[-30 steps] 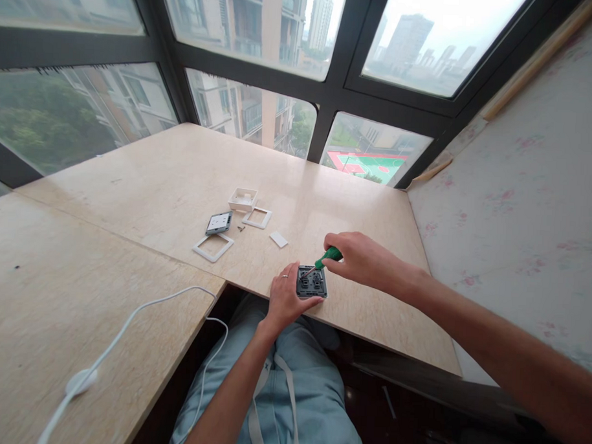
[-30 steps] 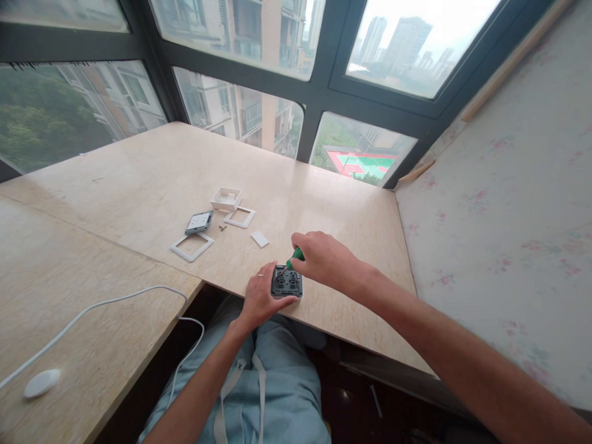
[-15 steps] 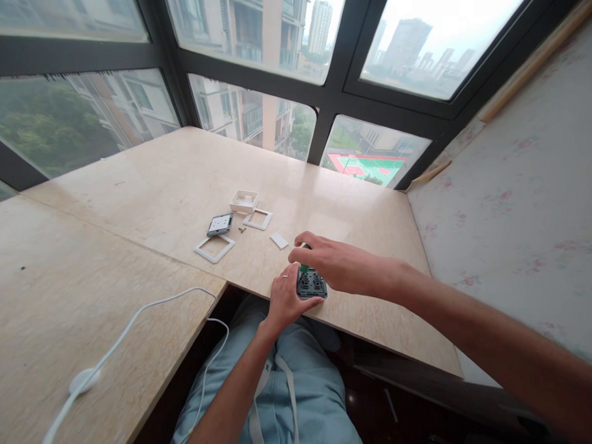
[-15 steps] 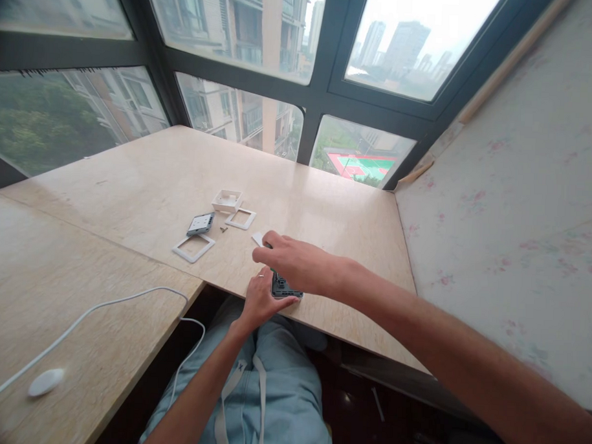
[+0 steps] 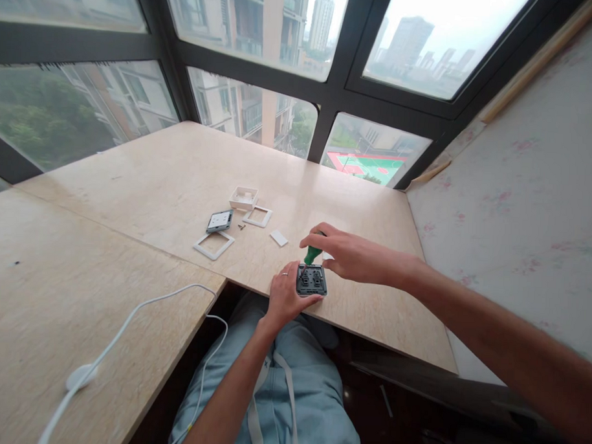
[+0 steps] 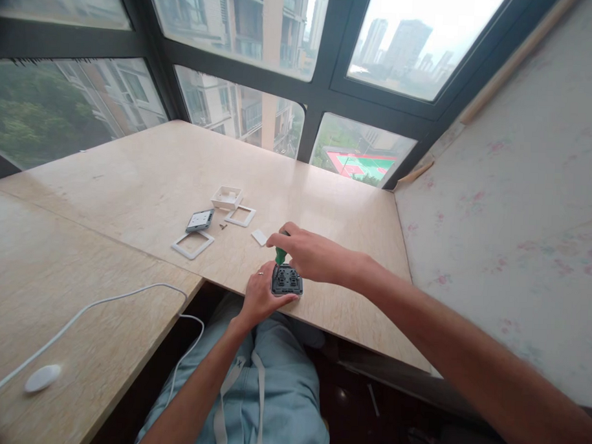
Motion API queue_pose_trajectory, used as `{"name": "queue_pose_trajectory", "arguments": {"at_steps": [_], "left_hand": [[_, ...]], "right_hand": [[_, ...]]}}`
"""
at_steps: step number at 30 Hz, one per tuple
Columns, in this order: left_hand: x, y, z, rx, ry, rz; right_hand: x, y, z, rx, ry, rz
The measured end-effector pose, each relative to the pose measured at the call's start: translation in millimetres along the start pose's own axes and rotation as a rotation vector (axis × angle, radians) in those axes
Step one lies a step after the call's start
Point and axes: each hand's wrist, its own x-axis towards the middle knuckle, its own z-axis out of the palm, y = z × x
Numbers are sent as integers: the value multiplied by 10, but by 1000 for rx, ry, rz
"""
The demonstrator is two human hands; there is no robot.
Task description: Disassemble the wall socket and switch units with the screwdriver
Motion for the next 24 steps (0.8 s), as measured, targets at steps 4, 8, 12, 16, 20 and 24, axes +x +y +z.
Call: {"name": "queue_pose_trajectory", "arguments": {"at_steps": [4,8,12,16,20,24], "left_hand": [[0,-8,8,-6,7,4],[-7,-17,15,-18,14,3],[-8,-6,2,-27,10,-1],[-6,5,-12,-24,-2,-11],[-8,-1,-10,-23,-9,-25],[-7,-8,0,-22,-10,-32]], "right_hand": [[44,-147,-16,-275,66,335],[58,-107,-4,-414,65,371],[-21,66,22,-140,67,16],[-32,-12,11,-165,42,103],[33,-192,-4,-422,69,389],[18,-145,45,-450,75,375]]}}
